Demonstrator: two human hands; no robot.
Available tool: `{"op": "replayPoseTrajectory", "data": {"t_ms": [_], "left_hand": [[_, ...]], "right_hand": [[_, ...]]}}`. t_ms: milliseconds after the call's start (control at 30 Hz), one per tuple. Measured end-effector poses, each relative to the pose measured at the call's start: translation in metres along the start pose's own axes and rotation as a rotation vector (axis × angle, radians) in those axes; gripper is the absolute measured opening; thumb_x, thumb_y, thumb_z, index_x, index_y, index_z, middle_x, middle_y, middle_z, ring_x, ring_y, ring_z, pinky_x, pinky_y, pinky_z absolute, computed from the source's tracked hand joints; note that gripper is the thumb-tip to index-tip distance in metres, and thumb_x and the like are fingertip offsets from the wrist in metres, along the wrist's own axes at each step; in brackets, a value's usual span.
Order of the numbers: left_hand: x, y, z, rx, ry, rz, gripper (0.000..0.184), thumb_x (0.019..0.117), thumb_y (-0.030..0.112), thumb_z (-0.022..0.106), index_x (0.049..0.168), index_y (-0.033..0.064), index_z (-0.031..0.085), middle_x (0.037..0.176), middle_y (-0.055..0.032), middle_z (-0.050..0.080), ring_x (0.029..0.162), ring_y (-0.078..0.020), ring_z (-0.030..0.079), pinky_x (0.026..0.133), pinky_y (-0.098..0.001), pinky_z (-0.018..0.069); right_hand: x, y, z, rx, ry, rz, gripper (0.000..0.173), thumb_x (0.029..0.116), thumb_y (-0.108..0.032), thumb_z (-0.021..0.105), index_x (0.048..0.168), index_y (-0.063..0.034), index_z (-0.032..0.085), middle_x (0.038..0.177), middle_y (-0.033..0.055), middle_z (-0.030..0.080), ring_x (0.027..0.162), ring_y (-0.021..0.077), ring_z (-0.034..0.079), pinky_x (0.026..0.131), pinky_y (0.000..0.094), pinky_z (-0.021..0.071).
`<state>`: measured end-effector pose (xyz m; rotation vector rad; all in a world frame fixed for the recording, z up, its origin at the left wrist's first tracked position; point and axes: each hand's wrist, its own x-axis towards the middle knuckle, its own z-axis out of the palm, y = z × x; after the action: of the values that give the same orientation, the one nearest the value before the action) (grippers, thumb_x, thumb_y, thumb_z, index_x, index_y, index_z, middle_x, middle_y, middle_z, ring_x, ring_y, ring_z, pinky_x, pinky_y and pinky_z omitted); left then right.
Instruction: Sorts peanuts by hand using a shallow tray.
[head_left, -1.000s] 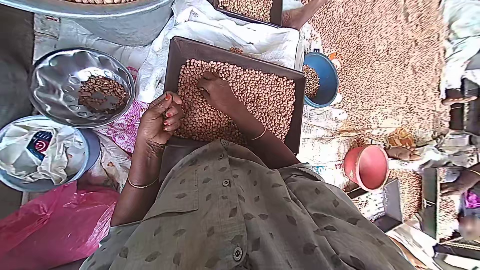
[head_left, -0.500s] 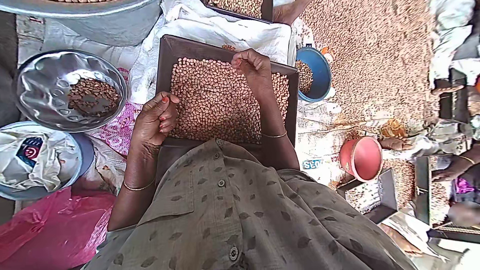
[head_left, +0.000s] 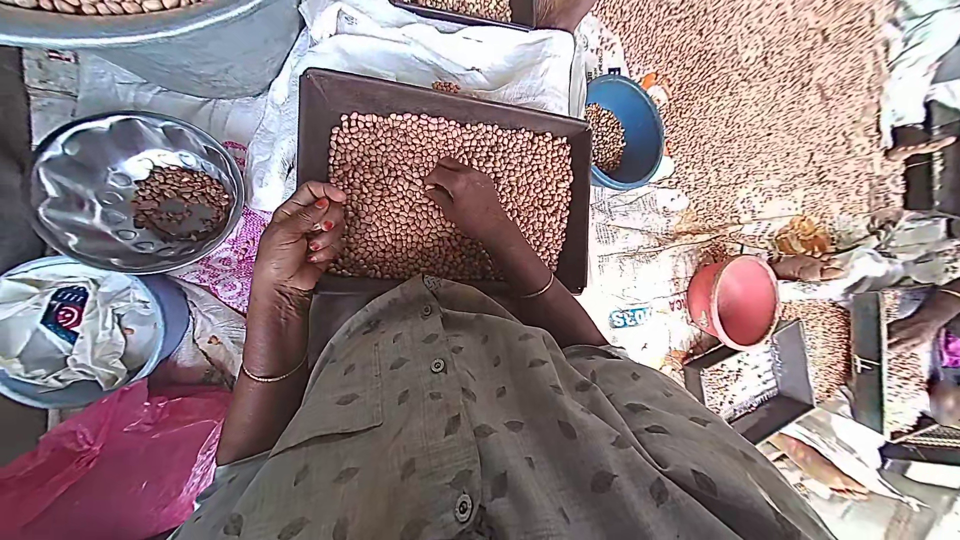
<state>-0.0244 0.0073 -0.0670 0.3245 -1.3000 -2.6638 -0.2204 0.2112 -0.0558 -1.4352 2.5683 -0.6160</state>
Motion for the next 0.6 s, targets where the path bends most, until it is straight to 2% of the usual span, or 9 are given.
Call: {"op": "replayPoseTrajectory", "data": {"t_ms": [100,167,233,300,333,400,467,533,600], "left_hand": [[0.001,-0.001,-0.001,0.003,0.003,-0.013,0.027,0.1078,0.016,0.036,0.109,0.0174,0.064,0.07,0.0096,0.054,0.046,0.0028,0.041,0.039,-0.0104,0.0337],[0.001,-0.001,-0.001,0.026,0.002,-0.066,0.036,0.111,0.023,0.03,0.115,0.0138,0.065,0.074,0.0081,0.058,0.046,0.0027,0.043,0.04,-0.0101,0.0349],[0.003,-0.001,0.001,0.097,-0.05,-0.159,0.054,0.1125,0.035,0.017,0.125,0.0105,0.064,0.083,0.0056,0.063,0.047,0.003,0.042,0.039,-0.0097,0.0327],[0.003,0.0,0.004,0.154,-0.134,-0.244,0.062,0.1114,0.043,0.011,0.128,0.0118,0.063,0.089,0.0044,0.066,0.047,0.0036,0.04,0.039,-0.0098,0.0304],[0.003,0.0,0.005,0.168,-0.173,-0.268,0.061,0.1113,0.043,0.012,0.126,0.0129,0.063,0.09,0.0043,0.067,0.047,0.004,0.04,0.038,-0.0096,0.0299],[0.003,0.0,0.003,0.168,-0.231,-0.297,0.056,0.1112,0.04,0.018,0.124,0.0114,0.064,0.086,0.0038,0.065,0.046,0.0042,0.039,0.038,-0.0094,0.0303],[0.002,0.002,0.001,0.129,-0.218,-0.279,0.045,0.1104,0.034,0.028,0.113,0.0119,0.067,0.075,0.0063,0.061,0.044,0.0052,0.039,0.037,-0.0089,0.0315],[0.0,0.003,0.001,0.07,-0.15,-0.245,0.034,0.1093,0.027,0.035,0.101,0.0161,0.067,0.067,0.0098,0.054,0.042,0.0051,0.038,0.036,-0.009,0.0319],[0.001,0.003,0.002,0.017,-0.101,-0.205,0.031,0.1098,0.023,0.037,0.094,0.0182,0.063,0.061,0.0117,0.046,0.041,0.0045,0.036,0.036,-0.0095,0.0313]], "right_hand": [[-0.001,0.008,-0.004,0.09,0.107,0.06,0.022,0.1006,-0.015,0.061,0.109,-0.0032,0.076,0.108,0.0146,0.075,0.095,0.0302,0.073,0.084,0.0488,0.0576],[-0.002,0.002,-0.01,0.275,0.211,0.054,0.021,0.1006,-0.012,0.06,0.11,0.0004,0.075,0.101,0.0146,0.075,0.084,0.0225,0.072,0.078,0.0388,0.0586],[-0.004,-0.023,-0.021,0.528,0.233,-0.089,0.021,0.1006,-0.007,0.061,0.114,0.0059,0.072,0.099,0.0158,0.074,0.077,0.0152,0.071,0.072,0.0296,0.0607],[-0.008,-0.05,-0.026,0.676,0.145,-0.26,0.028,0.1002,-0.003,0.061,0.123,0.0108,0.067,0.103,0.018,0.072,0.081,0.0143,0.071,0.075,0.0284,0.0614],[-0.008,-0.056,-0.024,0.675,0.116,-0.299,0.029,0.0996,-0.003,0.062,0.124,0.0113,0.067,0.104,0.019,0.073,0.083,0.0149,0.07,0.077,0.0282,0.0602],[-0.007,-0.051,-0.016,0.567,0.066,-0.272,0.02,0.098,-0.004,0.063,0.113,0.0068,0.072,0.1,0.0166,0.072,0.082,0.0165,0.07,0.077,0.0294,0.0596],[-0.007,-0.038,-0.006,0.364,-0.062,-0.2,0.014,0.095,-0.005,0.066,0.104,0.001,0.075,0.098,0.0157,0.071,0.084,0.0235,0.069,0.077,0.038,0.0579],[-0.01,-0.034,0.004,0.151,-0.17,-0.156,0.016,0.0939,-0.008,0.067,0.107,-0.0029,0.075,0.105,0.0173,0.069,0.091,0.0318,0.069,0.077,0.0477,0.0578],[-0.013,-0.036,0.011,0.037,-0.172,-0.146,0.017,0.0944,-0.009,0.067,0.109,-0.005,0.075,0.108,0.0169,0.066,0.093,0.0334,0.069,0.074,0.0485,0.0582]]}}
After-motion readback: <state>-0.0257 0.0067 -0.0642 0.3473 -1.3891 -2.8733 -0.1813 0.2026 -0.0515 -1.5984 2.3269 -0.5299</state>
